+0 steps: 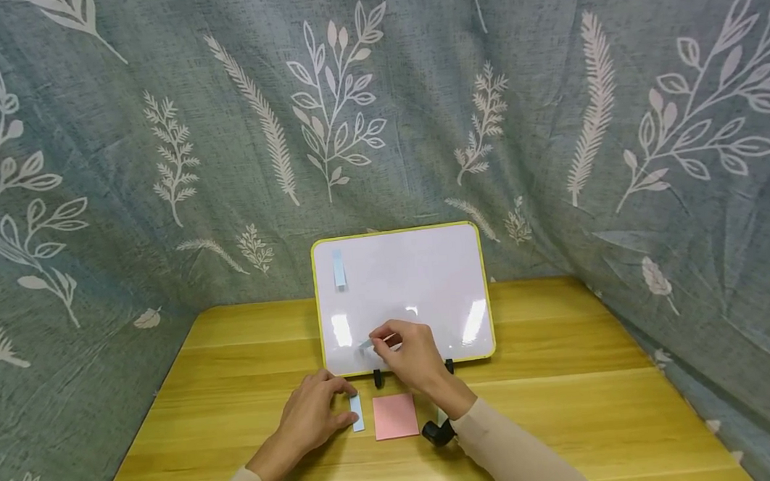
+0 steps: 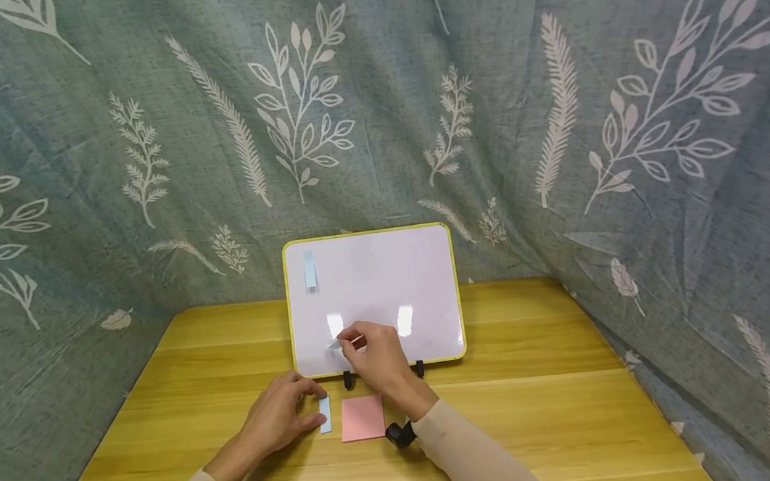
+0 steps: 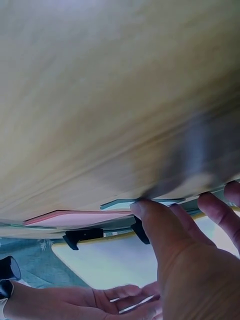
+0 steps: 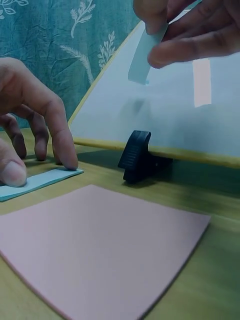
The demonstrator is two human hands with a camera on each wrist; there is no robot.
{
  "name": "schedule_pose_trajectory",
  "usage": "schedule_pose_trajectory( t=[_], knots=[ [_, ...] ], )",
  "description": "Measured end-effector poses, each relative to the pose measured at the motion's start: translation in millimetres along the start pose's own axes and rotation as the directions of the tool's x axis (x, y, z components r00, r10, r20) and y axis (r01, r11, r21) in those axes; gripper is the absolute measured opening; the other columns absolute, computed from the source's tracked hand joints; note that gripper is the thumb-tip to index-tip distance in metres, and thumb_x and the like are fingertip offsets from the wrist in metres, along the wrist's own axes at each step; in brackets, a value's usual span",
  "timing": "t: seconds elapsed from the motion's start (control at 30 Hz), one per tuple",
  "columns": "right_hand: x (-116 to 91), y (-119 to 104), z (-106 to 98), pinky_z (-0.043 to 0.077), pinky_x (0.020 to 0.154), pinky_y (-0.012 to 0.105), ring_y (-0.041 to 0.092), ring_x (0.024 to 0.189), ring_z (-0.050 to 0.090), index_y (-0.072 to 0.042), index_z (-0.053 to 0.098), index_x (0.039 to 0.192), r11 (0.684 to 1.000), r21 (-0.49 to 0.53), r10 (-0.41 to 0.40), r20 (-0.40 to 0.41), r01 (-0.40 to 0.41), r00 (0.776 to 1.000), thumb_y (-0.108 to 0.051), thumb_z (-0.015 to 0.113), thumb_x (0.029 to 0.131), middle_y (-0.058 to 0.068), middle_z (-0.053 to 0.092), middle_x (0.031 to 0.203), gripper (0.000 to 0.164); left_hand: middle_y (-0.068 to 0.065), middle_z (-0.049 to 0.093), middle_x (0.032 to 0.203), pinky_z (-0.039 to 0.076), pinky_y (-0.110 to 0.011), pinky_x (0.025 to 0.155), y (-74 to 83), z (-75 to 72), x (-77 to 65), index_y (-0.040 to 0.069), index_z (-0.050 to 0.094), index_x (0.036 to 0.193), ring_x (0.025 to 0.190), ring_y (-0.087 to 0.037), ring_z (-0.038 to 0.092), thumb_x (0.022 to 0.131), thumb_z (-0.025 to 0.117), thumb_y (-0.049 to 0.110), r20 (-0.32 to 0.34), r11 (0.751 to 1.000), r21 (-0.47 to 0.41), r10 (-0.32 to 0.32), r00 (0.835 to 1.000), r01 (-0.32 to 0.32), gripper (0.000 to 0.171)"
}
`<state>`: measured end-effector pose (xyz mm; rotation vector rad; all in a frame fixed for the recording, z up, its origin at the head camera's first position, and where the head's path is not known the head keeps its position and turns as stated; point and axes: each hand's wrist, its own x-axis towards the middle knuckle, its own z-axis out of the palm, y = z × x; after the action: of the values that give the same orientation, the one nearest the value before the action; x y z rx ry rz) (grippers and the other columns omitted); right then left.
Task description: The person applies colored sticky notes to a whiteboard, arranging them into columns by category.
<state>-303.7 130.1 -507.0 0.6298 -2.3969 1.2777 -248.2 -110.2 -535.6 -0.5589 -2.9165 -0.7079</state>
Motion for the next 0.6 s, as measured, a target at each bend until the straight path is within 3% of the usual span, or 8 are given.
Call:
schedule_pose_trajectory(
  t=[0.37,0.6],
  knots=[
    [4.5,-5.6,-5.0,0.069,0.089,0.02,0.024,0.102,0.091,-0.001,0.087,0.117,0.992,0.107,-0.07,-0.028,0.073,0.997,-0.001,0.082,0.107,0.012,0.091,0.113,0.011,0.001,0.075,0.111,0.057,-0.037,0.083,2.2,-0.8,1.0,0.022,0.091,0.118,0.101,-0.018,0.066,0.084,0.108,0.035,0.013,0.999,0.014,-0.034,0.999,0.034,0.04],
    [3.0,-6.9,-5.1,0.07,0.091,0.024,0.026,0.105,0.09,0.0,0.087,0.119,0.983,0.134,-0.115,-0.087,0.126,0.989,-0.001,0.085,0.106,0.014,0.09,0.119,0.014,0.001,0.078,0.11,0.06,-0.04,0.082,3.8,-2.5,4.2,0.022,0.092,0.116,0.101,-0.018,0.069,0.082,0.109,0.036,0.019,0.998,-0.021,-0.056,0.998,0.057,0.04]
  ],
)
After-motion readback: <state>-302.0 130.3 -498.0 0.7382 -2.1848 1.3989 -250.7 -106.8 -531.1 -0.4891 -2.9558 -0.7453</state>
